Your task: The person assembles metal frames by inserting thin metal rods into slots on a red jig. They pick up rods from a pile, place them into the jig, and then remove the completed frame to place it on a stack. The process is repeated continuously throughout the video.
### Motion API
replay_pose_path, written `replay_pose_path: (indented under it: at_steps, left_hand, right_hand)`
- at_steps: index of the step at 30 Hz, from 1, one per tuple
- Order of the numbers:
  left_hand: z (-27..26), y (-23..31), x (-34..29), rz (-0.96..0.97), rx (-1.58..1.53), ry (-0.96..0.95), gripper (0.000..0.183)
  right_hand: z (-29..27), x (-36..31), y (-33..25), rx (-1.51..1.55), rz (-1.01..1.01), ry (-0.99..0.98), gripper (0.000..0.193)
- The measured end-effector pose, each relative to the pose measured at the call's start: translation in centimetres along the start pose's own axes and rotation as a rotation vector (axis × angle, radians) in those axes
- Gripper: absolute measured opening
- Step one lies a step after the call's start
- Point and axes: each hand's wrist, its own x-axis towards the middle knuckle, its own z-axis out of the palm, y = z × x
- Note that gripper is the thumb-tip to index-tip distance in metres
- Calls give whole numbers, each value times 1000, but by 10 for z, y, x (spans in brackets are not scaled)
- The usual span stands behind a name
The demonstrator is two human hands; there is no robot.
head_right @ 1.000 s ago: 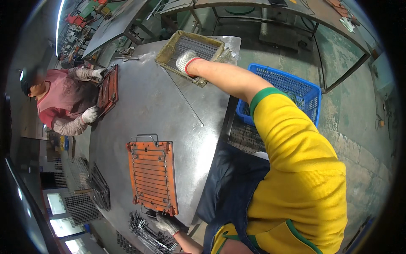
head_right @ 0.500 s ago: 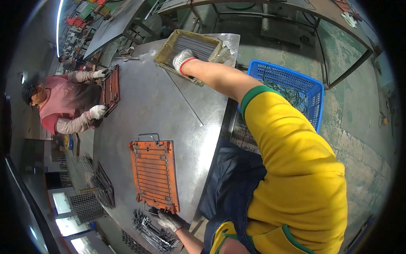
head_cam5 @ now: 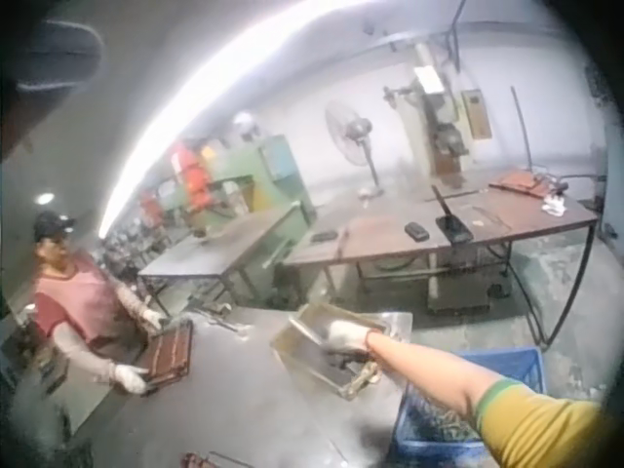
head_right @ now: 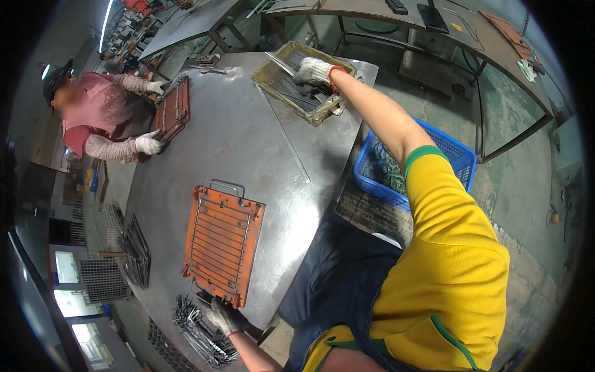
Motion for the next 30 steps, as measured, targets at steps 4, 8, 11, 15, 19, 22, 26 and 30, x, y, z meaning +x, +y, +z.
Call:
replay_pose_path:
  at_steps: [4, 8, 11, 15, 19, 22, 26, 30]
  left_hand:
    - [9, 11, -14, -79, -6, -20, 68]
    - [16, 27, -37, -87, 69, -18, 61]
    - [0, 14, -25, -44, 154, -36, 55]
    - [-2, -35, 11, 211, 36, 12, 53]
    - [9, -29, 15, 203, 232, 233, 56]
    - [18, -13, 6, 69, 229, 248, 57]
    - [15, -12, 5, 76, 196, 267, 59]
    - [22, 8, -3, 27, 300, 255, 53]
  right_hand:
    - [-8, -4, 2, -63, 61, 47, 38]
    - [5, 13, 19, -133, -32, 162, 40]
    - [7, 29, 33, 88, 61, 79, 31]
    - [5, 21, 22, 341, 90, 32, 19]
    - [-15, 44, 37, 91, -92, 335, 42]
    - [-30, 31, -1, 505, -238, 292, 34]
    - [18, -43, -100, 672, -227, 98, 37]
    - [107, -142, -157, 491, -332, -361, 36]
